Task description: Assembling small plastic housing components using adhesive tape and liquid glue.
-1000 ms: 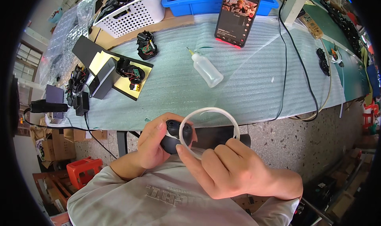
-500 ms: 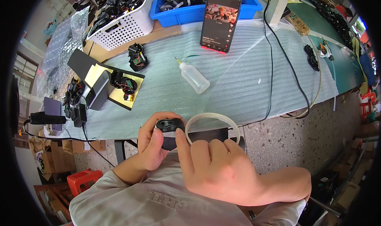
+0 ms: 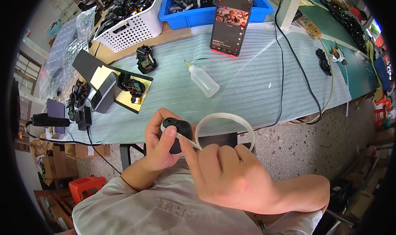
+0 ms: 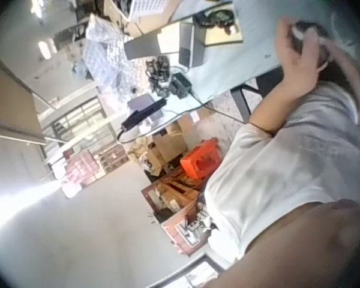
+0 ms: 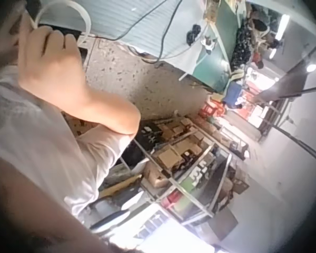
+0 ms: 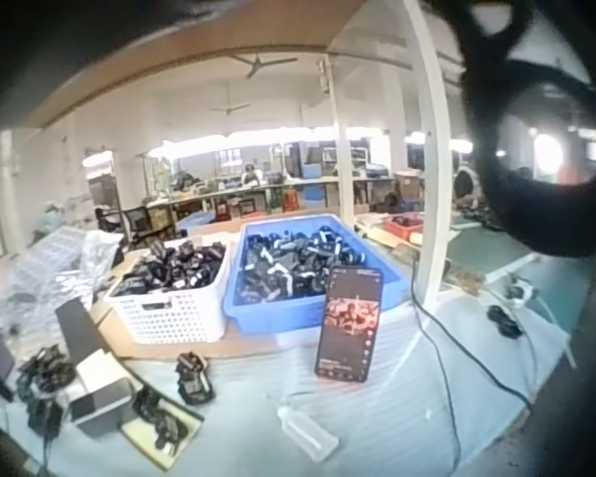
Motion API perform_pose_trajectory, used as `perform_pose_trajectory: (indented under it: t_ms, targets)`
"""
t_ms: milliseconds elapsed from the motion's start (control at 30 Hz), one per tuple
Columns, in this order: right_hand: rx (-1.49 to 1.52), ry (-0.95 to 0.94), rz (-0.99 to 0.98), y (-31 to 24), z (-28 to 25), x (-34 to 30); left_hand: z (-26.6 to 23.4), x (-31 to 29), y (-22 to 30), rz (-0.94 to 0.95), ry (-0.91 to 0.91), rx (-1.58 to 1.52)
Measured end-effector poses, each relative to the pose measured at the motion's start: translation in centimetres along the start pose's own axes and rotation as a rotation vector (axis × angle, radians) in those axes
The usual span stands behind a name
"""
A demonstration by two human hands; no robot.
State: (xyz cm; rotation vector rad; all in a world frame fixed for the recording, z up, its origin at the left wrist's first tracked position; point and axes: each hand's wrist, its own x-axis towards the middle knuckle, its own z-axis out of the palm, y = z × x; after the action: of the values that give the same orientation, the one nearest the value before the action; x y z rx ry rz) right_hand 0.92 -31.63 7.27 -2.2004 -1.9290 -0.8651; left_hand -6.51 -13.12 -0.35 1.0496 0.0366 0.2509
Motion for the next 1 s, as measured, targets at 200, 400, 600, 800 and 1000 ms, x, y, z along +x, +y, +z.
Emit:
perform_pose_trajectory:
  t_ms: [200,400,600,800,1000]
  targets:
    - [0.057,-0.005,-0.004,0.3,-0.3,-0.1,-0.1,0.4,0.8,-0.164,-0.122,-0.316]
    - [0.055,-0.006,0.03,0.2,-0.3,-0.2,-0.5,0.8,0.4,-0.197,-0.168,-0.377]
    - [0.046,-0.026,0.011,0.2,0.4,-0.1,-0.6,0.7,0.0,-0.074,-0.141,-0.095]
    - [0.056,-0.055,0.004,0.2,0.5,0.1,-0.4,0.4,-0.4,-0.171,-0.078,-0.19]
    - [0.118,-0.07,0.0,0.5,0.5,0.1,-0.6,0.5,0.0,-0.349,-0.112,-0.371]
